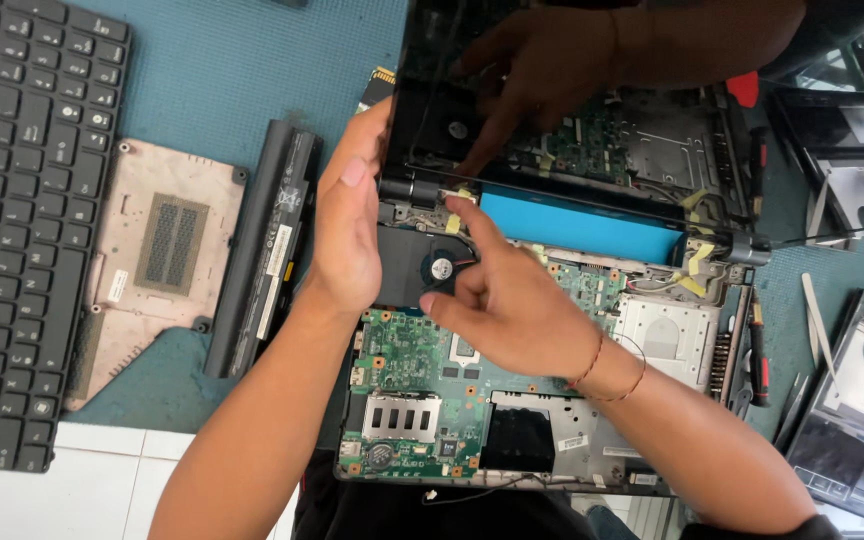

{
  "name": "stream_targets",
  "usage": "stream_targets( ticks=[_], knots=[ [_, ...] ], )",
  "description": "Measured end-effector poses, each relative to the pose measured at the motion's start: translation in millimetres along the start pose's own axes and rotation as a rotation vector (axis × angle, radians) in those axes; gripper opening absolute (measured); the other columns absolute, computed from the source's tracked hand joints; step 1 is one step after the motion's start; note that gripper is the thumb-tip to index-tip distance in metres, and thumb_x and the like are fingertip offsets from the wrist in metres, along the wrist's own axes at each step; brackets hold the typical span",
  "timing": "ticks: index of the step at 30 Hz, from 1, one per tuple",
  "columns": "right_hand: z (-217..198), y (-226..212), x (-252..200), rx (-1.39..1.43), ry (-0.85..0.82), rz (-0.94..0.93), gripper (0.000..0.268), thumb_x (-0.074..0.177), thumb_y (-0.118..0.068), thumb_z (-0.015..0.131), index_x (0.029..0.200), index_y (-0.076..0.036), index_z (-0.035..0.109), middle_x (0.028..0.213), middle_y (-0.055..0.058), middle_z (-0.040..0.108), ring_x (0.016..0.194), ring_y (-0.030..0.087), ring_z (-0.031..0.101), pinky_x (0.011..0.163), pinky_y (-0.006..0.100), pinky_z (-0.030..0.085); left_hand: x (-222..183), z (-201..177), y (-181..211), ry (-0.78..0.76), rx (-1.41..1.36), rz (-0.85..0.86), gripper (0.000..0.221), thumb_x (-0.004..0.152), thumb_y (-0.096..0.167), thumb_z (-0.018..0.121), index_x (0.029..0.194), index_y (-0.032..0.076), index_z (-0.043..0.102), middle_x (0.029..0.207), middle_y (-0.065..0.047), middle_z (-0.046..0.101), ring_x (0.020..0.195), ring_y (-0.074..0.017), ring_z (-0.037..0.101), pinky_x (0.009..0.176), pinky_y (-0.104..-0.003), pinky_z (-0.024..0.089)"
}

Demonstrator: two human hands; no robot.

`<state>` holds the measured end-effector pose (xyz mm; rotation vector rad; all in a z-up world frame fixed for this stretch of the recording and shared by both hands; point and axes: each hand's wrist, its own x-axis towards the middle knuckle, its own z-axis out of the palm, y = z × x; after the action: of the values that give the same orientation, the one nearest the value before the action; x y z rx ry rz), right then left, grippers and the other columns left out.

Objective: The person works on a disassembled laptop placed on a workbench, using a screwdriver to remove screws from the motherboard area. They then use their hands to disconnect ribbon cables and other connectors from the circuit board, carefully lifting and moving components within the chassis.

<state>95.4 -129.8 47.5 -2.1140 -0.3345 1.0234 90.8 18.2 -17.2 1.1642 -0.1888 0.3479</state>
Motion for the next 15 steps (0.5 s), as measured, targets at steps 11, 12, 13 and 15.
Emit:
stream_targets(
  ticks=[11,12,13,15],
  knots=[
    [-2.1,-21.4,-5.5,-0.073,-0.222,0.137,0.106,0.084,-0.025,0.058,0.15,-0.011,-0.024,0.051,0.003,0.064,0.045,0.018,0.058,0.054,0.033,0.047,0.7,3.4,-2.0,0.037,-0.007,-0.031,0.061,0.099,0.052,0.039,0.134,0.002,0.044,0.134,-0.01,0.051,0.128,-0.0203,0.048,0.114,-0.035,0.037],
    [-2.7,-26.5,-5.3,-0.052,-0.261,0.188,0.107,0.085,-0.025,0.057,0.149,-0.012,-0.028,0.052,0.005,0.064,0.045,0.02,0.057,0.052,0.035,0.046,1.5,3.8,-2.5,0.025,-0.036,-0.011,0.06,0.1,0.051,0.039,0.134,0.002,0.044,0.135,-0.011,0.05,0.13,-0.0213,0.047,0.116,-0.037,0.037],
    [-2.7,-28.0,-5.0,-0.05,-0.256,0.189,0.107,0.085,-0.025,0.057,0.149,-0.012,-0.028,0.052,0.005,0.064,0.045,0.02,0.057,0.052,0.035,0.046,0.3,1.9,-6.5,0.02,-0.038,-0.011,0.06,0.1,0.051,0.039,0.134,0.002,0.044,0.135,-0.011,0.05,0.13,-0.0213,0.047,0.116,-0.037,0.037],
    [-2.2,-31.0,-4.6,-0.043,-0.266,0.194,0.109,0.083,-0.027,0.057,0.149,-0.007,-0.027,0.054,0.004,0.067,0.049,0.02,0.061,0.053,0.033,0.049,-3.2,-2.3,-14.3,0.046,-0.026,0.016,0.059,0.101,0.046,0.038,0.137,0.0,0.041,0.141,-0.014,0.047,0.135,-0.0248,0.045,0.12,-0.038,0.035]
  ],
)
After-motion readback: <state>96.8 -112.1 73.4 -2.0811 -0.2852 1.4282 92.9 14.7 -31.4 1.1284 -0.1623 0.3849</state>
